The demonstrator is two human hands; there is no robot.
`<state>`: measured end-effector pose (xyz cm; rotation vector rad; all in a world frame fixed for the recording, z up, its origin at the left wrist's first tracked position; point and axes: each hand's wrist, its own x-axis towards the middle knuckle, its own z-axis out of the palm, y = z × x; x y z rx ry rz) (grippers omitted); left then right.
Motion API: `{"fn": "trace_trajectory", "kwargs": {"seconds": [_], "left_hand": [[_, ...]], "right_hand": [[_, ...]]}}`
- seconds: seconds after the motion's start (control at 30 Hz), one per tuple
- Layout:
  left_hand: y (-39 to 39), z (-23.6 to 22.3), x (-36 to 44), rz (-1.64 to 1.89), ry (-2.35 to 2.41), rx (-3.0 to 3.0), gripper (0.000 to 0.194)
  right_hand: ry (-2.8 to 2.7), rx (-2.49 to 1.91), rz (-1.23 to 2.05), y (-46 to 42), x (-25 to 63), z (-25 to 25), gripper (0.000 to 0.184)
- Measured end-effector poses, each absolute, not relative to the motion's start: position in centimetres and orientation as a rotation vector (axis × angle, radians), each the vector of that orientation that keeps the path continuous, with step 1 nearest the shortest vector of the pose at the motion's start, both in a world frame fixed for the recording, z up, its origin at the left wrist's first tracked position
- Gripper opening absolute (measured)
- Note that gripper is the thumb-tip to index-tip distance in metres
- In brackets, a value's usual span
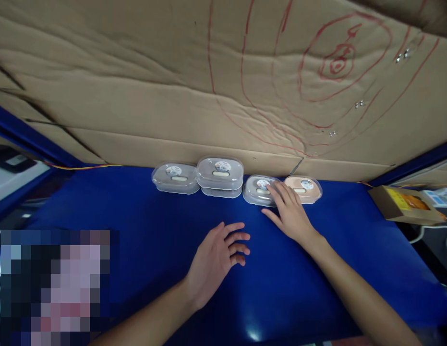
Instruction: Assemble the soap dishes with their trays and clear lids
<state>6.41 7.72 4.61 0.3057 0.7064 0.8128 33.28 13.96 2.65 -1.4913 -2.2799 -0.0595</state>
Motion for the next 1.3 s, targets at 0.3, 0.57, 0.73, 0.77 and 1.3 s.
{"fn": "trace_trajectory", "kwargs": {"seconds": [0.3,0.57,0.73,0.77,1.3], "left_hand": [[7.5,4.0,6.9,0.906,0.906,0.489,0.033],[7.2,3.6,5.7,0.988,1.167,0.999,0.030],[6.3,1.5,5.4,0.843,0.950,1.632,0.112],[6.2,1.1,5.4,0.792,0.950,1.655,0.114],[5.3,1.8,5.7,0.485,0.667,2.047,0.106]], "right_hand": [[-2.255,-1.355,-0.005,7.7,31.6,2.6,0.054],[-2.267,-1.252,0.295,6.3,31.1,2.0,0.072],[-2.274,-1.120,0.368,6.5,31.5,1.4,0.084],[-2.258,-1.103,0.385,6.4,31.5,1.3,0.086],[-2.162,-1.363,0.390,9.8,34.8,1.0,0.062]]}}
